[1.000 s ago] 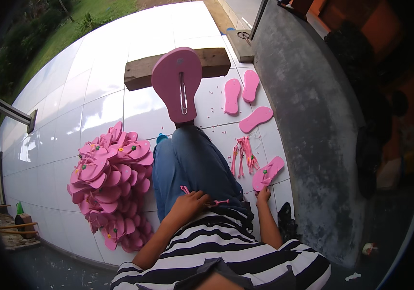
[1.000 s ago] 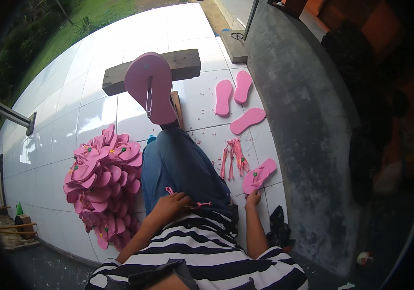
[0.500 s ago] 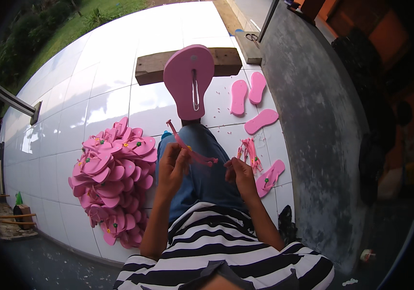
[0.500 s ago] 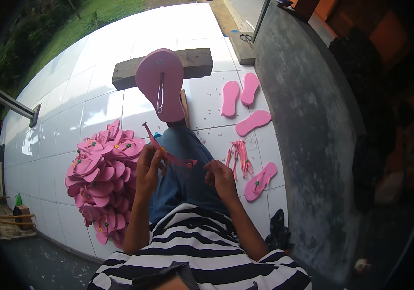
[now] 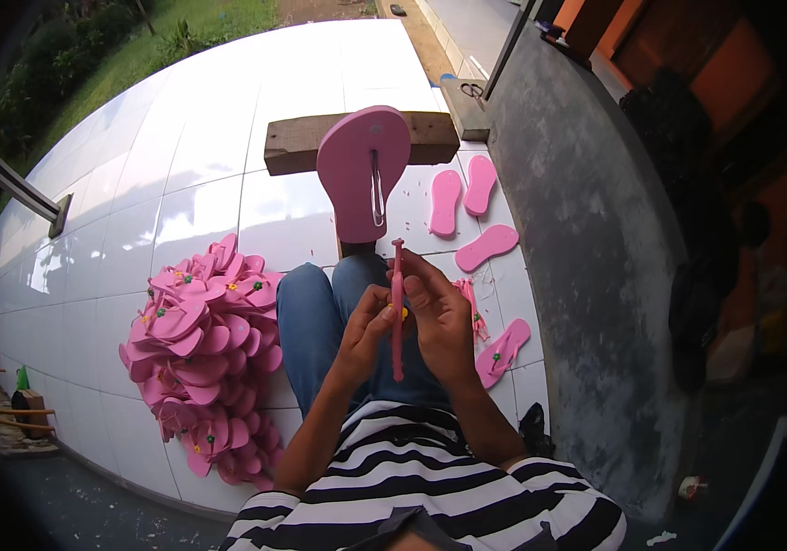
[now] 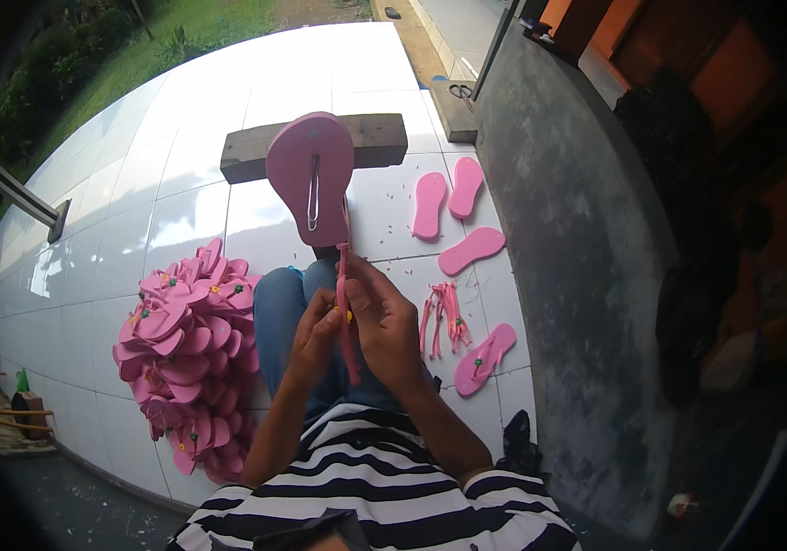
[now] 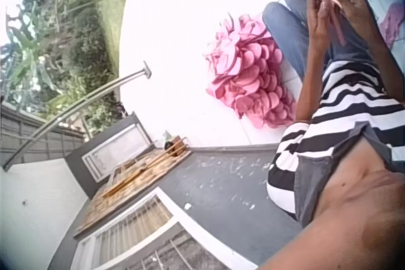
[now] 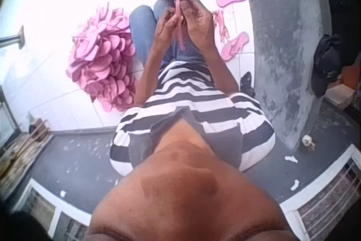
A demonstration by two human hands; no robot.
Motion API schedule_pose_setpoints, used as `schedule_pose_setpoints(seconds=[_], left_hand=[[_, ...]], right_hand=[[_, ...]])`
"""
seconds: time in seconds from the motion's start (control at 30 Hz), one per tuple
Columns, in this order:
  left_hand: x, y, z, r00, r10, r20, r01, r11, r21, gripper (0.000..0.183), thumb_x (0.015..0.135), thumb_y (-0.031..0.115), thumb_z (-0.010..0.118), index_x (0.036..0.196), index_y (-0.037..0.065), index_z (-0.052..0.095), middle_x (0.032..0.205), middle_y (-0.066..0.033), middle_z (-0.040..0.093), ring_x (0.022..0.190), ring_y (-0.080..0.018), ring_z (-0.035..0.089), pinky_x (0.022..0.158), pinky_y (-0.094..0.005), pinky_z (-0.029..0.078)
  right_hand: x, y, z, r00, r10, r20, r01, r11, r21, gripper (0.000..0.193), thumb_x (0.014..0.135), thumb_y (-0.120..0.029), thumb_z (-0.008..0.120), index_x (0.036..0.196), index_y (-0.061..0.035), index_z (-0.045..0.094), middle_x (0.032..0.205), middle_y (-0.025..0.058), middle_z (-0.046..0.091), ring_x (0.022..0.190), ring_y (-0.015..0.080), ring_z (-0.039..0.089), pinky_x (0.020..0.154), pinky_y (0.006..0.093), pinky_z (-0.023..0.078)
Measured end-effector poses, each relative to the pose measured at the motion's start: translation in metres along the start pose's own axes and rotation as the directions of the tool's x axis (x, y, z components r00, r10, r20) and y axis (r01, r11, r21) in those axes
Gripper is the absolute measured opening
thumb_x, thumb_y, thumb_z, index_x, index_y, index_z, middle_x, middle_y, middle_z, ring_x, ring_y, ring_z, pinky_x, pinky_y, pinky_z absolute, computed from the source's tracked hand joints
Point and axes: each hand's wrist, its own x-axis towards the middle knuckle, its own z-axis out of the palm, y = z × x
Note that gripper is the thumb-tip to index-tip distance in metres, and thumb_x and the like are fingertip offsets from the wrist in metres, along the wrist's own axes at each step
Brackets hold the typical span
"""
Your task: The person assembles flip-flops by using a metal insertion tool to pull rubber straps through pre-cut holes in pink foam soles, then places the completed footwear onto a pile.
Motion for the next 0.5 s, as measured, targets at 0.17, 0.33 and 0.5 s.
schedule_pose_setpoints(seconds=[0.17,0.33,0.5], left_hand=[[0.009,0.005,0.011,0.996,0.017,-0.086,-0.026,0.994,-0.103,0.036,0.101,0.021,0.050,0.131,0.001,0.045,0.109,-0.0061,0.059,0.097,-0.0124,0.057,0.085,-0.0294,0.047],[0.032,0.025,-0.010,0.975,0.219,-0.041,-0.182,0.891,0.416,0.017,0.097,0.012,0.057,0.111,0.003,0.055,0.104,-0.0097,0.063,0.088,-0.0155,0.061,0.074,-0.0291,0.050],[0.076,0.082,-0.036,0.789,0.614,0.004,-0.439,0.560,0.703,0.013,0.091,0.005,0.063,0.103,0.003,0.058,0.101,-0.0106,0.064,0.086,-0.0178,0.059,0.068,-0.0299,0.048]], right_hand=[[0.020,-0.001,0.008,0.999,-0.032,-0.014,0.034,0.992,0.124,0.029,0.098,-0.020,0.062,0.119,-0.0010,0.065,0.101,0.0077,0.068,0.087,0.0097,0.064,0.077,0.0223,0.051],[0.045,-0.007,0.008,0.966,-0.226,-0.125,0.235,0.970,0.062,0.021,0.093,-0.014,0.068,0.111,-0.0038,0.069,0.091,0.0030,0.068,0.077,0.0073,0.064,0.066,0.0198,0.049],[0.055,-0.017,0.010,0.942,-0.328,-0.075,0.318,0.940,-0.121,0.014,0.090,-0.011,0.072,0.102,-0.0048,0.069,0.089,0.0035,0.068,0.074,0.0067,0.063,0.063,0.0206,0.050]])
